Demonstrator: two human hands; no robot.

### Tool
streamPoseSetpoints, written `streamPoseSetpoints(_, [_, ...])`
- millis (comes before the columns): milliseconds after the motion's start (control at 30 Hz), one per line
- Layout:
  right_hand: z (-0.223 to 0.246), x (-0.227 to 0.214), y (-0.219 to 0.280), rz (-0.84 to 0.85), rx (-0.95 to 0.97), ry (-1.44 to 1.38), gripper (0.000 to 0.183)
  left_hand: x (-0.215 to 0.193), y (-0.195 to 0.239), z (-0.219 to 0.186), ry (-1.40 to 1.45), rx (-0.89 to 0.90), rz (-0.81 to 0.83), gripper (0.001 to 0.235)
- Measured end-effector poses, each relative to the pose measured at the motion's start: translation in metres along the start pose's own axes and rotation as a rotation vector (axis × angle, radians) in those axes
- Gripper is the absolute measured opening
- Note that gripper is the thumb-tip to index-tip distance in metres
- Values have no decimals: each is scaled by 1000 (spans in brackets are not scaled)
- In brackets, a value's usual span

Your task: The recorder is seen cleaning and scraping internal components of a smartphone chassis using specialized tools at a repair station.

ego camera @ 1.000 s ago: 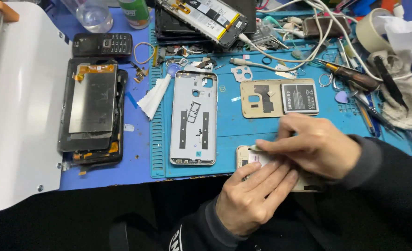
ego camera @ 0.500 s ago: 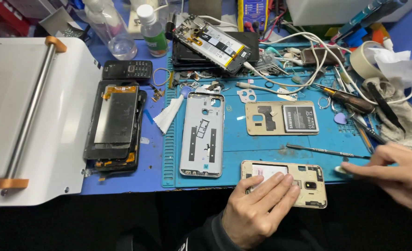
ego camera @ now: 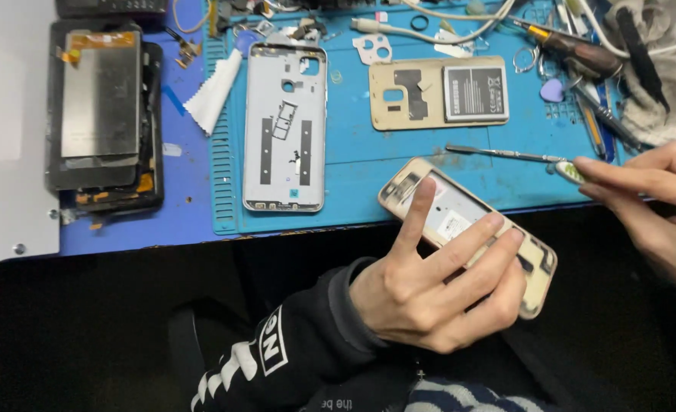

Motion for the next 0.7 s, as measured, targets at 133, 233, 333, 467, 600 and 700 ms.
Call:
streamPoseSetpoints(133, [37,5,-24,36,-44,-17,32,6,35,7,210,1,92,10])
streamPoseSetpoints(233, [71,16,-41,169,-98,63,35,3,48,13,240,-60,119,19])
streamPoseSetpoints(333, [92,30,-46,207,-87,63,39,8,63,14,280,-146,145,12])
streamPoseSetpoints(467, [95,42,-51,243,-260,72,44,12,63,15,281,-170,143,21])
streamPoseSetpoints(600, [129,55,-75,219,-520,185,44,6,60,19,313,-182,129,26])
streamPoseSetpoints(700, [160,74,-91,273,-685,124,49,4,56,19,317,-177,125,29])
Point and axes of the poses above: each hand's wrist, its own y-axis away from the middle knuckle, its own x-axis out of the palm, z = x × y, the point moved 6 cm from there along -y, towards the middle knuckle, and after that the axes turned 6 degrees about z, right-handed, at the moved point
